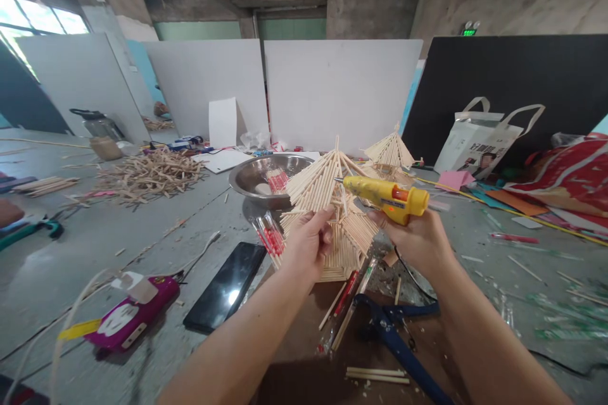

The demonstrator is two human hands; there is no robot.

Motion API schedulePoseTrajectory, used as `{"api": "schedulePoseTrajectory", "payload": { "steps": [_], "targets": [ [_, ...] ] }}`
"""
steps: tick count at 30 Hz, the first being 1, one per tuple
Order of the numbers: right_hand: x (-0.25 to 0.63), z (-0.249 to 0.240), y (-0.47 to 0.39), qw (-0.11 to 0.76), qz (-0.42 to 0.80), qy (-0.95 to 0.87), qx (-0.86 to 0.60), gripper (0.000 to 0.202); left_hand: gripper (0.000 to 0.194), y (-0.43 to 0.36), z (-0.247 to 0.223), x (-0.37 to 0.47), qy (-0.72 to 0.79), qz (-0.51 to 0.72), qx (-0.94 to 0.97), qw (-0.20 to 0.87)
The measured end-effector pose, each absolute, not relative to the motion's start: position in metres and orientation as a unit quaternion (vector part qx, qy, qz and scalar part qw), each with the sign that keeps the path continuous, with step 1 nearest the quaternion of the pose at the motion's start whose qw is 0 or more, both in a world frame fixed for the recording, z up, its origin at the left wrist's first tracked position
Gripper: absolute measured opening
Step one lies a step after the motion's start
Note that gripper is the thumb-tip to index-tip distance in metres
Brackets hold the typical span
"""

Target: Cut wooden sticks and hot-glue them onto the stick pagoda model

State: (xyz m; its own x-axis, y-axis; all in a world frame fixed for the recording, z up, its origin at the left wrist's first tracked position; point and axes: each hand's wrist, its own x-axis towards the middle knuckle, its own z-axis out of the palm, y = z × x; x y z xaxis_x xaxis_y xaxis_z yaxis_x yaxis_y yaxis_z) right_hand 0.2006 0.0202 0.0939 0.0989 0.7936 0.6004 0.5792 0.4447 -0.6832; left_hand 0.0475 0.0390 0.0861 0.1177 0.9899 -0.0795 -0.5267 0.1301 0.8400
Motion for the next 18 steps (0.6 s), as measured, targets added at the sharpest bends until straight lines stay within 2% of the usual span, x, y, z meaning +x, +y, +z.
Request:
{"api": "schedulePoseTrajectory", "payload": {
  "steps": [10, 15, 18],
  "targets": [
    [0.2006, 0.0948, 0.0223, 0.51, 0.102, -0.66, -0.543, 0.027, 0.031, 0.0401, 0.0836, 0.0464, 0.345, 0.571, 0.335, 0.665],
    [0.2007, 0.0934, 0.0233, 0.518, 0.089, -0.664, -0.532, 0.024, 0.026, 0.0398, 0.082, 0.0469, 0.344, 0.575, 0.34, 0.66],
    [0.1999, 0.0934, 0.0223, 0.517, 0.089, -0.663, -0.534, 0.023, 0.016, 0.039, 0.081, 0.047, 0.343, 0.581, 0.338, 0.656]
  ]
}}
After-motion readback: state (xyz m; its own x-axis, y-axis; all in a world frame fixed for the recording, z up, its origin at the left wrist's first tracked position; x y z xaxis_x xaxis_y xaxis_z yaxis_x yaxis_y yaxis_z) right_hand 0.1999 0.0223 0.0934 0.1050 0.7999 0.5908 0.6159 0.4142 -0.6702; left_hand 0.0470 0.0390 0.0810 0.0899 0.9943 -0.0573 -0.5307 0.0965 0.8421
